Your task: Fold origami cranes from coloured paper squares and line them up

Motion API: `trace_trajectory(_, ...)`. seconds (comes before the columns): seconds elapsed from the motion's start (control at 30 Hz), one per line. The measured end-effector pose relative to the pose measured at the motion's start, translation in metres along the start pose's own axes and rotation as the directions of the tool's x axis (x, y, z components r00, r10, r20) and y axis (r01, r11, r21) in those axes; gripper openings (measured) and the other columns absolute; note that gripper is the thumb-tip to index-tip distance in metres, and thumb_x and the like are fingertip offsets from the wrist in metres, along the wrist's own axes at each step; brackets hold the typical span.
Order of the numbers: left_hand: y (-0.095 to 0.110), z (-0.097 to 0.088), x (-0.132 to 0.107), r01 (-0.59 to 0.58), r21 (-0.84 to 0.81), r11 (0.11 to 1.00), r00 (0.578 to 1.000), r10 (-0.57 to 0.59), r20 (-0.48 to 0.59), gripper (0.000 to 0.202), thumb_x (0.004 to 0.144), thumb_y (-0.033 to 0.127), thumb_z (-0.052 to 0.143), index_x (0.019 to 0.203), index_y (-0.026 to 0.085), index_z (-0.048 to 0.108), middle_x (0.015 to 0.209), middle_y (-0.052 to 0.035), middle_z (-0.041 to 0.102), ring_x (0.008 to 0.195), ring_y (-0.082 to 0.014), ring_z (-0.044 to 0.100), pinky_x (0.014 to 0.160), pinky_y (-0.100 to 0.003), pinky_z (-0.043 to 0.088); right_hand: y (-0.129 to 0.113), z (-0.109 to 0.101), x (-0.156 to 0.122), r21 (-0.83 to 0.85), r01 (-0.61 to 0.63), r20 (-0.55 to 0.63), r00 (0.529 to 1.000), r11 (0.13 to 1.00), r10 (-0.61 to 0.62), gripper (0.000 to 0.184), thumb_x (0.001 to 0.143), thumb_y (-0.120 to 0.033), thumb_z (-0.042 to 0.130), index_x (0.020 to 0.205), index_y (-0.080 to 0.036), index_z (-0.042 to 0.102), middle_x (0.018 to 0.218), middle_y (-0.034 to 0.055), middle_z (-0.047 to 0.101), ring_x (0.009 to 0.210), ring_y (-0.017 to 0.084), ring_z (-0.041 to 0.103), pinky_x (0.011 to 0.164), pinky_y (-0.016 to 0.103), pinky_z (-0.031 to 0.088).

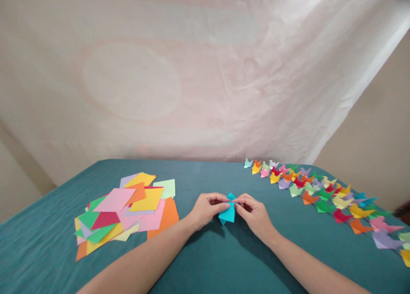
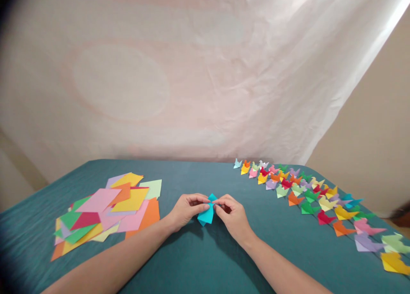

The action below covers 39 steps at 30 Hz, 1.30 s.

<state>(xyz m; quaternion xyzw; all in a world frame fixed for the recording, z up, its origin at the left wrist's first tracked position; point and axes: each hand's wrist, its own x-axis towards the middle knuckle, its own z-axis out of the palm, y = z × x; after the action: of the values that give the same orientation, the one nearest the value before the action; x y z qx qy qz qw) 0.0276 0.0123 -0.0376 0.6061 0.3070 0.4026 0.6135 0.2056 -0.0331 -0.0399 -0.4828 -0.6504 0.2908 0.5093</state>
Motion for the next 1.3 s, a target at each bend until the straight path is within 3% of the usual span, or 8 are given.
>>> trace_trajectory(0.23, 0.007, 0.002, -0.001, -0.026, 0.03, 0.999, 1.0, 0.026, -0.007, 0.027, 0.069, 0.037, 0.071, 0.077, 0.011, 0.07, 0.08, -0.0064, 0.066, 0.073, -0.0151, 0.058, 0.07, -0.026, 0.044, -0.006, 0.001, -0.002, 0.001, 0.03, 0.023, 0.999, 1.0, -0.03, 0.019, 0.08, -0.034, 0.058, 0.078, -0.017, 0.066, 0.074, 0.0025, 0.057, 0.064, 0.014, 0.051, 0.058, 0.025, 0.041)
trace_trajectory(0.47, 0.008, 0.003, 0.0, -0.004, 0.008, 1.0, 0.997, 0.005, -0.082, 0.032, 0.069, 0.044, 0.07, 0.075, 0.012, 0.065, 0.069, -0.002, 0.064, 0.063, -0.0118, 0.054, 0.063, -0.022, 0.041, -0.007, 0.002, -0.005, 0.048, -0.058, 0.011, 0.998, 0.997, 0.058, 0.025, 0.081, -0.038, 0.057, 0.094, -0.018, 0.06, 0.072, 0.0012, 0.058, 0.061, 0.014, 0.051, 0.055, 0.024, 0.042)
trace_trajectory(0.67, 0.009, 0.003, 0.0, -0.004, 0.021, 1.0, 0.993, 0.007, -0.115, 0.031, 0.07, 0.043, 0.069, 0.075, 0.013, 0.064, 0.067, -0.0005, 0.061, 0.061, -0.0102, 0.052, 0.061, -0.021, 0.04, -0.007, 0.003, -0.005, 0.083, -0.064, 0.024, 0.998, 0.994, 0.062, 0.023, 0.084, -0.04, 0.053, 0.081, -0.018, 0.058, 0.066, -0.0008, 0.053, 0.056, 0.012, 0.048, 0.052, 0.023, 0.041)
trace_trajectory(1.07, 0.008, 0.005, 0.001, 0.0, 0.016, 1.0, 0.988, 0.003, -0.157, 0.031, 0.066, 0.041, 0.072, 0.072, 0.012, 0.063, 0.066, -0.0007, 0.061, 0.06, -0.0102, 0.052, 0.059, -0.021, 0.04, -0.012, 0.001, -0.002, 0.127, -0.141, 0.018, 0.99, 0.982, 0.14, 0.025, 0.078, -0.042, 0.058, 0.073, -0.018, 0.055, 0.058, -0.0024, 0.052, 0.049, 0.01, 0.047, 0.047, 0.023, 0.04)
trace_trajectory(1.3, 0.007, 0.005, 0.001, -0.022, 0.013, 1.0, 0.988, 0.023, -0.15, 0.029, 0.067, 0.038, 0.073, 0.074, 0.013, 0.062, 0.068, -0.0011, 0.062, 0.063, -0.0107, 0.054, 0.061, -0.021, 0.041, -0.012, 0.003, 0.0, 0.189, -0.161, -0.024, 0.985, 0.969, 0.169, 0.032, 0.072, -0.048, 0.062, 0.084, -0.019, 0.056, 0.065, -0.0002, 0.056, 0.051, 0.012, 0.05, 0.044, 0.023, 0.042)
